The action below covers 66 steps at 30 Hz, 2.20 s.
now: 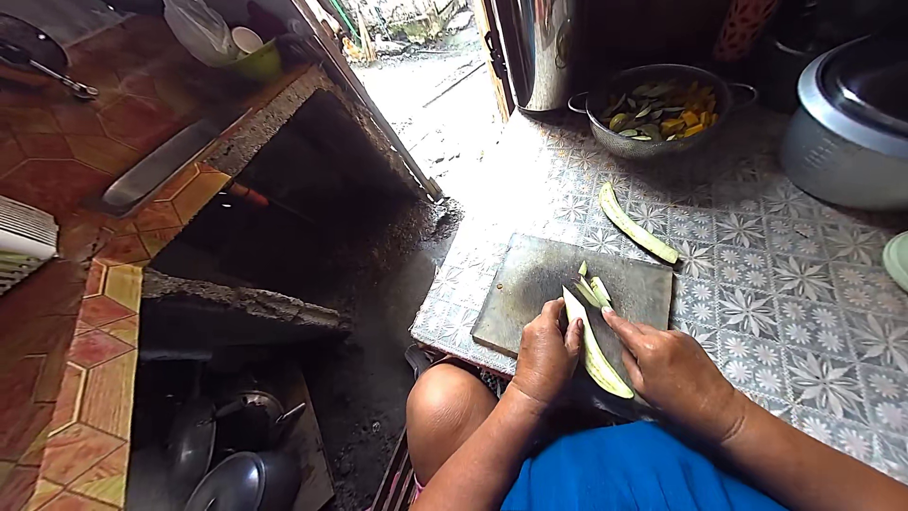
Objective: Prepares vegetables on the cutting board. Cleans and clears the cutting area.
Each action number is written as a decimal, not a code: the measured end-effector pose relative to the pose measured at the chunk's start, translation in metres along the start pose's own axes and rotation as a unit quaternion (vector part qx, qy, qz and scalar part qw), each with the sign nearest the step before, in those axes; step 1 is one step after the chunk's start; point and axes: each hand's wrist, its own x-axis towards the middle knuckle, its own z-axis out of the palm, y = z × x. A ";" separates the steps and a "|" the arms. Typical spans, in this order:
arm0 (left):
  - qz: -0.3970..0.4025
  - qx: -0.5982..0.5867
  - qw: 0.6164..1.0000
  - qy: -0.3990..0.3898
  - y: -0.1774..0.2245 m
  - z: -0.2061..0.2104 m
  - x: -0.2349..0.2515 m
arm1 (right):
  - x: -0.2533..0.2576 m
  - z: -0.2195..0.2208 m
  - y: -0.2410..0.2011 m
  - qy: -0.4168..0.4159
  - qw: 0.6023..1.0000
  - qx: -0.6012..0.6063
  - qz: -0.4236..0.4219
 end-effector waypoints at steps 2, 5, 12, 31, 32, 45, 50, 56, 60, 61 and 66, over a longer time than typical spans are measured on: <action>0.001 -0.001 1.000 0.001 -0.001 0.001 0.000 | -0.001 0.001 0.000 0.009 1.000 -0.001 -0.022; 0.009 0.001 1.000 0.008 -0.002 0.001 0.001 | -0.002 0.002 0.001 0.012 0.999 -0.002 -0.042; 0.017 0.003 1.000 -0.002 -0.002 0.000 0.002 | 0.005 -0.003 0.001 -0.026 0.998 -0.010 -0.051; 0.012 0.014 0.999 0.036 -0.006 -0.001 0.005 | -0.004 0.008 0.007 0.028 0.999 0.028 -0.032; 0.018 0.012 0.999 0.040 -0.007 -0.001 0.005 | -0.004 0.007 0.005 0.030 0.998 0.025 -0.042; 0.040 0.003 0.999 0.017 -0.011 -0.003 0.009 | 0.002 -0.007 0.008 -0.022 0.996 0.018 -0.081; 0.038 0.003 0.999 0.000 -0.010 -0.005 0.010 | 0.013 -0.001 0.003 -0.071 0.995 0.013 -0.062; 0.025 0.006 1.000 -0.015 -0.009 -0.008 0.004 | 0.014 0.026 0.006 -0.029 0.998 0.011 -0.055; 0.021 -0.007 0.999 -0.024 -0.007 -0.011 -0.006 | 0.002 0.019 0.008 -0.022 0.998 0.015 -0.049; 0.012 -0.006 1.000 -0.027 -0.007 -0.012 -0.007 | -0.002 0.018 0.009 -0.020 0.999 0.019 -0.047; 0.027 -0.017 0.999 0.010 -0.009 -0.005 -0.004 | -0.009 0.009 0.018 0.005 0.999 0.035 -0.029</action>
